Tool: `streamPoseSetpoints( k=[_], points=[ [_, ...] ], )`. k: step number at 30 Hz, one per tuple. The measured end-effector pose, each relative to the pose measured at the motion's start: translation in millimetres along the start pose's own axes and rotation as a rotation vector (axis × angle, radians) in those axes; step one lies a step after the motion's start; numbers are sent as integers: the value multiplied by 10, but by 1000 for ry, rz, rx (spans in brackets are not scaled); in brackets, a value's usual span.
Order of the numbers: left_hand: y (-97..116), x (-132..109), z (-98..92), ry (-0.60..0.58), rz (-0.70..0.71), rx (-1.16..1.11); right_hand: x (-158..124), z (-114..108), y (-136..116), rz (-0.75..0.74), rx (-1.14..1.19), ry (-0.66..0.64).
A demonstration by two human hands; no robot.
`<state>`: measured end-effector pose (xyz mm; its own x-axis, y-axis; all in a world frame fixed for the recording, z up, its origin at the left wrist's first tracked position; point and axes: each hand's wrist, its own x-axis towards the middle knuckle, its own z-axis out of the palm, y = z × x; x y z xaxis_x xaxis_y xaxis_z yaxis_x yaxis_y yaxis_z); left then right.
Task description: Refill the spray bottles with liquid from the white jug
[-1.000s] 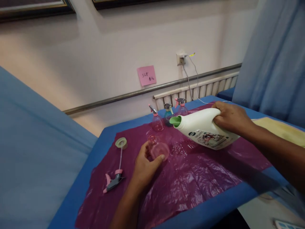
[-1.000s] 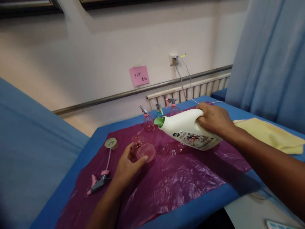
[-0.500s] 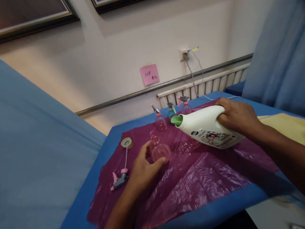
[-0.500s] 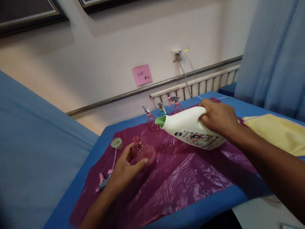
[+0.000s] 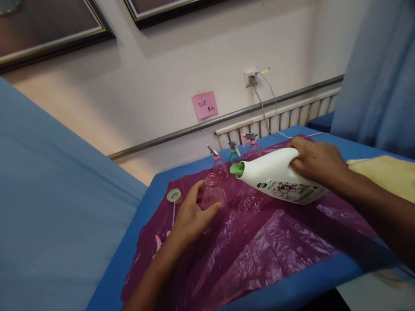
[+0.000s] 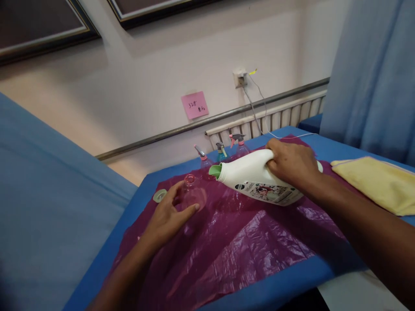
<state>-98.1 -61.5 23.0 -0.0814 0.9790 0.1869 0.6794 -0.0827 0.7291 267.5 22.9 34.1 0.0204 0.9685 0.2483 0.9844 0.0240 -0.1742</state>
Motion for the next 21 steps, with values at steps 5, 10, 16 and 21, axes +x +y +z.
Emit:
streamPoseSetpoints(
  k=[5, 10, 16, 21],
  points=[
    [-2, 83, -80, -45, 150, 178, 12, 14, -15, -19, -12, 3],
    [18, 215, -201, -91, 293, 380, 16, 17, -43, -62, 5, 6],
    [77, 296, -291, -125, 385, 525, 43, 57, -56, -67, -4, 40],
    [161, 307, -365, -170, 396, 600, 57, 62, -56, -72, -6, 42]
  ],
)
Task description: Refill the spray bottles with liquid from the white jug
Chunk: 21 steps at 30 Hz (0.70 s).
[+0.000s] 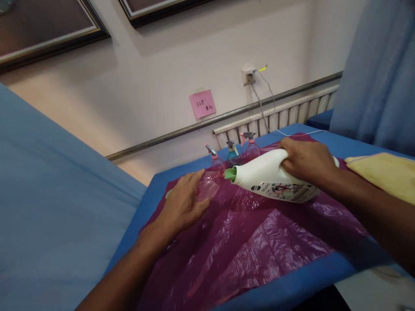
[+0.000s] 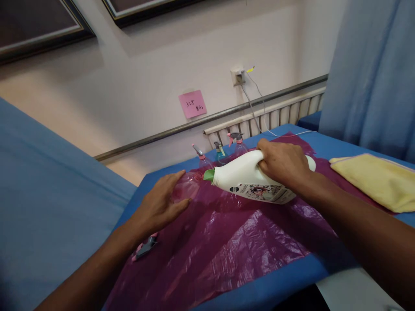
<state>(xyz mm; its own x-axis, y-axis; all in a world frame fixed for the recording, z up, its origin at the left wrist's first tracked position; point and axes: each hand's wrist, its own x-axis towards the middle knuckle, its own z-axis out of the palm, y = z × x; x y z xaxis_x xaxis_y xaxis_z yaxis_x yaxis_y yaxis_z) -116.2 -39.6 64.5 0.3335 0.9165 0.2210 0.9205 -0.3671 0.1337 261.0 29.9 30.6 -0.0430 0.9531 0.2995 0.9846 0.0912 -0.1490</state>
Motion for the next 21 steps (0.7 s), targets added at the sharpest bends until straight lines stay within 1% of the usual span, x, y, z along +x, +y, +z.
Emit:
streamPoseSetpoints(
  k=[6, 10, 14, 18, 21],
  points=[
    [-5, 29, -121, -40, 44, 80, 1, 7, -31, -7, 9, 17],
    [10, 79, -184, -119, 30, 149, 1, 24, -45, -22, -14, 21],
    [32, 142, -236, -181, 22, 211, 8, 35, -45, -32, 15, 5],
    [54, 197, -300, -228, 56, 290, 12, 40, -68, -33, 12, 3],
    [49, 223, -334, -239, 86, 331, 9, 43, -91, -51, -16, 0]
  ],
)
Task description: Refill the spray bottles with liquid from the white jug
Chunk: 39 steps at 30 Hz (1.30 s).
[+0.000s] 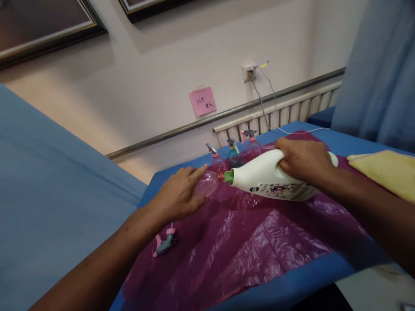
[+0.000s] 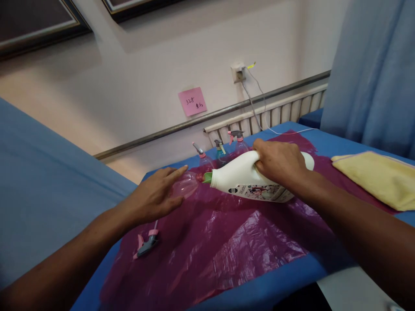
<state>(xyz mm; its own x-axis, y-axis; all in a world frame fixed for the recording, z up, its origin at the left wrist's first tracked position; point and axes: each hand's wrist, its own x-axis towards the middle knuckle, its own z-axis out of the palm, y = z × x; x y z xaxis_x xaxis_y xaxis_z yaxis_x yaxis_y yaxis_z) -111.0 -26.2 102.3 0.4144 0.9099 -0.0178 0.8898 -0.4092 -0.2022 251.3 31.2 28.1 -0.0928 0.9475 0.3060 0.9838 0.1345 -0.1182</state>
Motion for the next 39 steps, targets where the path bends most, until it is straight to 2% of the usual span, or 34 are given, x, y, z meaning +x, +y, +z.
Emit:
streamPoseSetpoints(
  k=[15, 29, 39],
  points=[
    [9, -16, -39, 33, 26, 46, -13, -22, -64, -42, 1, -12],
    [138, 6, -183, -94, -3, 194, -21, -26, -104, -40, -17, -10],
    [198, 32, -232, -109, 10, 244, -11, 16, -102, -47, -19, -3]
  ],
)
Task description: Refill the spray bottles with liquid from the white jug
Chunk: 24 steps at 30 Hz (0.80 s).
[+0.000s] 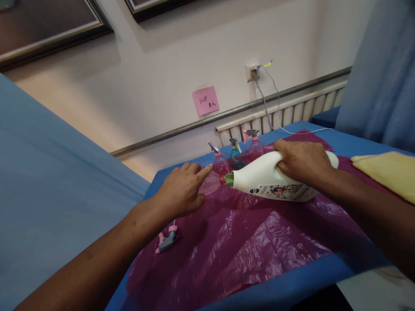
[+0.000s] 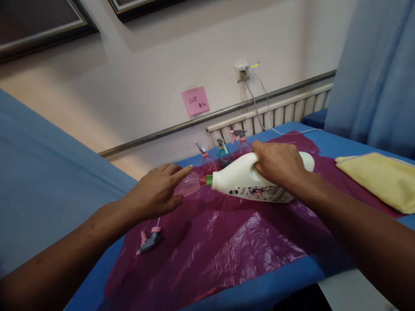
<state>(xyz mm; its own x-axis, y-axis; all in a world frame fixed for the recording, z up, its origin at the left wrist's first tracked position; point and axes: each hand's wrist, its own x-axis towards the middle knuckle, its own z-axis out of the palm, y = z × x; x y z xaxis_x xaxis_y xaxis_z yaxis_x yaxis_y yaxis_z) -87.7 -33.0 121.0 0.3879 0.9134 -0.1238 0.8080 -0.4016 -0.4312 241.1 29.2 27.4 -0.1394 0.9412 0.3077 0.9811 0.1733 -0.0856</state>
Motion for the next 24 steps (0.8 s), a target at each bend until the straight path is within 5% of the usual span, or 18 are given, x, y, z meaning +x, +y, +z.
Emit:
streamPoseSetpoints(
  k=[24],
  points=[
    [46, 16, -29, -45, -7, 107, -3, -32, -55, 3, -39, -23]
  ],
)
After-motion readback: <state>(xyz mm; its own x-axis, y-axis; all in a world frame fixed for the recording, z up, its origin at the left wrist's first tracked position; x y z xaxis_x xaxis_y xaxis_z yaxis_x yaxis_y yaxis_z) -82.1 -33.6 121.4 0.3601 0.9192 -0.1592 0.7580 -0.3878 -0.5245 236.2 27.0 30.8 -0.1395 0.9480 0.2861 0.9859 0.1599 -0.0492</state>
